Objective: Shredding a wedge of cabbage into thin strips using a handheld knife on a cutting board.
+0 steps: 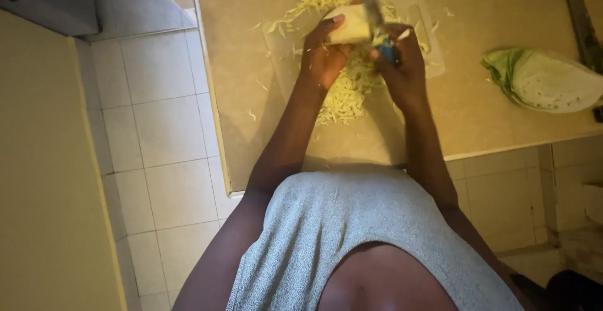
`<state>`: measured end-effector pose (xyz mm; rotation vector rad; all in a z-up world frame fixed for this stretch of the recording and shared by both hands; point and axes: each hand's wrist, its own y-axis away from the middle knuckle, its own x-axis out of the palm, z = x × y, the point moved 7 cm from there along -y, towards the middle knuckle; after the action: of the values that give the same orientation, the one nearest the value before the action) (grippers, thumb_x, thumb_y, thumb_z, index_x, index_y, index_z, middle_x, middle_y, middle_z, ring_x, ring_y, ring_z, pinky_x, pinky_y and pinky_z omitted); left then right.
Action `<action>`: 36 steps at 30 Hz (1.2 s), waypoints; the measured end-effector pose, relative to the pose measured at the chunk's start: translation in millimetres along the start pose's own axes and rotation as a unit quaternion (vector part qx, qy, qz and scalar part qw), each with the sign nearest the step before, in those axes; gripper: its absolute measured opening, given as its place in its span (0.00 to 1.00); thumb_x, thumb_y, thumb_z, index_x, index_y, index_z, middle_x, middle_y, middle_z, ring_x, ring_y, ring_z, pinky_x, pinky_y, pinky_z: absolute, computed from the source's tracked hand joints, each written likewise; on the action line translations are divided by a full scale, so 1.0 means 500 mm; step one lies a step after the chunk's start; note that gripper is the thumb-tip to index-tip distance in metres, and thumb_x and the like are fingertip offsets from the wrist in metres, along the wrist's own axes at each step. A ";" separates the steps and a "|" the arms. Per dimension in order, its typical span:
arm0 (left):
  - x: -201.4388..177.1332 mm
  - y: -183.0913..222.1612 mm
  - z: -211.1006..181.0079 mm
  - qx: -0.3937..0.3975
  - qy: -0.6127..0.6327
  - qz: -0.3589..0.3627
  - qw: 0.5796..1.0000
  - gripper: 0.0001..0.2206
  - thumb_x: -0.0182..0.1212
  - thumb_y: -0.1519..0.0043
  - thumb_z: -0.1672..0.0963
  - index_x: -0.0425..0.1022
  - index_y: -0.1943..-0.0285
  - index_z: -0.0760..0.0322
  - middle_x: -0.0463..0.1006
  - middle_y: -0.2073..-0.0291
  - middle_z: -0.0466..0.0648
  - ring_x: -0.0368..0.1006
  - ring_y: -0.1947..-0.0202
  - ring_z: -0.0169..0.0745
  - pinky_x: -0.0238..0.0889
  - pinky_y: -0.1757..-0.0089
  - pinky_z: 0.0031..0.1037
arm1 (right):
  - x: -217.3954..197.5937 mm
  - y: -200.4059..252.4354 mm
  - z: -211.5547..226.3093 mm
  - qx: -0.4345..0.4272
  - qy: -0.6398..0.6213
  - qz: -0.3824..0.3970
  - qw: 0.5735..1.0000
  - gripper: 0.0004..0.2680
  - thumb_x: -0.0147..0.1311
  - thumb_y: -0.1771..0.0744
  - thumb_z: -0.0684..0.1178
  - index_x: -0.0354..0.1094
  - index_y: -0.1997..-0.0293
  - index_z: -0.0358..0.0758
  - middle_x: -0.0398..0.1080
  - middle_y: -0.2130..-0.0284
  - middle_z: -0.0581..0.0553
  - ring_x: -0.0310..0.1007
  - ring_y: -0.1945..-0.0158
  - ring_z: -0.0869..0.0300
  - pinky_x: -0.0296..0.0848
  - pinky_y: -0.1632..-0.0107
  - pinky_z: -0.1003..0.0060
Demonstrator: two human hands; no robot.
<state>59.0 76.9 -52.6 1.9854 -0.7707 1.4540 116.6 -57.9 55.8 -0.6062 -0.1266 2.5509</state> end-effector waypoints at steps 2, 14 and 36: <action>0.096 0.035 0.000 -0.071 0.022 0.192 0.978 0.14 0.63 0.39 0.59 0.73 0.44 0.65 0.66 0.38 0.60 0.62 0.39 0.63 0.62 0.42 0.46 | -0.014 -0.008 -0.026 0.009 -0.082 -0.101 0.991 0.17 0.56 0.32 0.54 0.58 0.42 0.37 0.69 0.59 0.42 0.74 0.62 0.58 0.79 0.65 0.67; 0.039 0.015 0.014 -0.046 0.040 0.070 0.996 0.20 0.62 0.37 0.53 0.67 0.41 0.68 0.70 0.48 0.61 0.62 0.43 0.70 0.65 0.51 0.69 | -0.028 -0.013 -0.035 0.031 -0.107 -0.148 0.983 0.15 0.61 0.36 0.56 0.64 0.50 0.43 0.68 0.62 0.51 0.68 0.58 0.65 0.71 0.57 0.70; 0.121 0.065 0.031 0.016 -0.101 0.115 0.988 0.23 0.60 0.37 0.48 0.72 0.42 0.68 0.75 0.62 0.60 0.73 0.65 0.54 0.68 0.62 0.37 | -0.019 0.000 -0.012 0.125 -0.029 -0.048 0.991 0.12 0.61 0.35 0.55 0.61 0.59 0.42 0.62 0.74 0.53 0.64 0.74 0.68 0.68 0.72 0.72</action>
<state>60.6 36.0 4.8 2.1504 -1.1017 1.4107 126.8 -62.7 54.1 -0.4188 0.1399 2.4413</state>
